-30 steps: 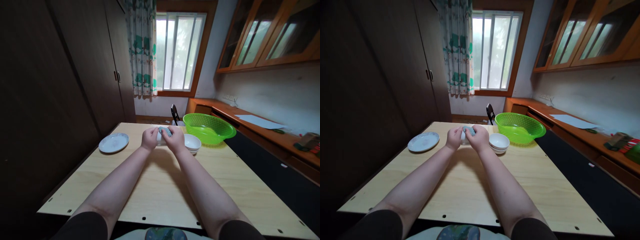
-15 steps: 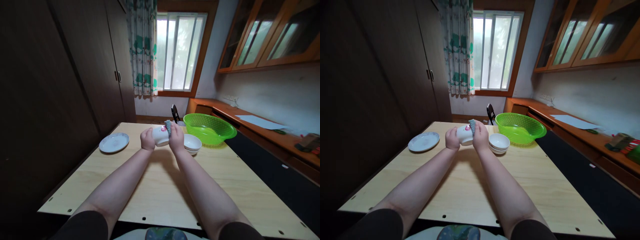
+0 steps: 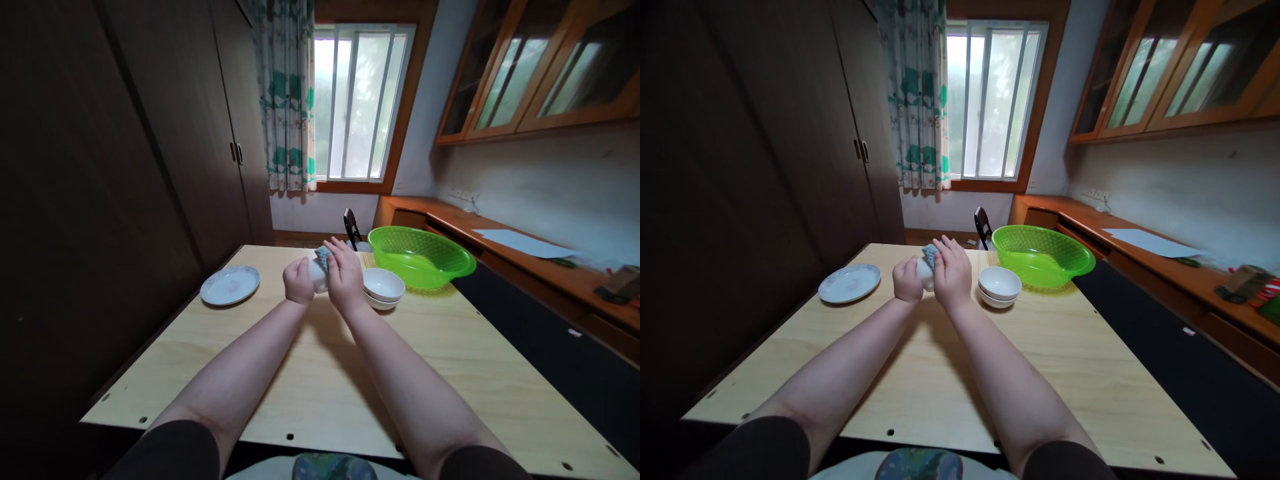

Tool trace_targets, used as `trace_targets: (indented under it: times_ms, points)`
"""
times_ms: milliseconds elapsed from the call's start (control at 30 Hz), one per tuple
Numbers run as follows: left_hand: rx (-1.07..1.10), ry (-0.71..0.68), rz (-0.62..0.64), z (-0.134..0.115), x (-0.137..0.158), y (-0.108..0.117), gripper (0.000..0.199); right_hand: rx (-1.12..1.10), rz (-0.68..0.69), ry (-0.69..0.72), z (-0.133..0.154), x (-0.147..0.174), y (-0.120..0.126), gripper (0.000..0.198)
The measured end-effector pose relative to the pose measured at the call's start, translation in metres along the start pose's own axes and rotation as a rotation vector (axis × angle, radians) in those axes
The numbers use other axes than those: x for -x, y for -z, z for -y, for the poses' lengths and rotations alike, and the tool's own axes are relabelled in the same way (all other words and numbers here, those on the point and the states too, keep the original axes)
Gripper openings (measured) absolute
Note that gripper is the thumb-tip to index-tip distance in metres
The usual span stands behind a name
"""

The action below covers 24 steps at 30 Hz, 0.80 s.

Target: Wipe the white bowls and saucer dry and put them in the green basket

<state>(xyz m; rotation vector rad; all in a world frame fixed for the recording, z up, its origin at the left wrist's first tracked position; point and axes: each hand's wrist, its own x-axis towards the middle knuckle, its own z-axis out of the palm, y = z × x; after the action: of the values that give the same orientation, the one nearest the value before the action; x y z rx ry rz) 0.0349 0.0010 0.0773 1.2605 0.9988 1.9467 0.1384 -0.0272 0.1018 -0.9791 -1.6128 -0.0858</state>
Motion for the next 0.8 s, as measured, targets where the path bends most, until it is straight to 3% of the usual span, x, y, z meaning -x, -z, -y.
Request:
trace_targets:
  times_ms: [133, 267, 367, 467, 567, 667, 800]
  points:
    - [0.119, 0.062, -0.057, 0.0, -0.002, -0.001, 0.031, -0.267, -0.108, -0.17, -0.014, -0.003, -0.005, 0.037]
    - [0.215, 0.14, -0.214, 0.007, -0.005, -0.003, 0.022, -0.528, -0.207, -0.425, -0.024, -0.004, -0.012, 0.041]
    - [0.325, 0.188, -0.276, 0.015, -0.01, -0.006, 0.021, -0.638, -0.235, -0.552, -0.027, -0.005, -0.014, 0.043]
    - [0.293, 0.142, -0.261, 0.022, -0.013, -0.004, 0.024, -0.672, -0.255, -0.614, -0.025, -0.004, -0.015, 0.045]
    - [0.074, -0.016, -0.28, 0.026, -0.014, 0.004, 0.016, -0.598, -0.265, -0.543, -0.02, -0.002, -0.014, 0.047]
    - [-0.09, -0.112, -0.292, 0.024, -0.014, 0.011, 0.005, -0.426, -0.24, -0.299, -0.014, 0.0, -0.009, 0.043]
    - [0.009, -0.06, -0.248, 0.017, -0.011, 0.011, 0.007, -0.214, -0.148, -0.033, -0.009, -0.001, 0.0, 0.04]
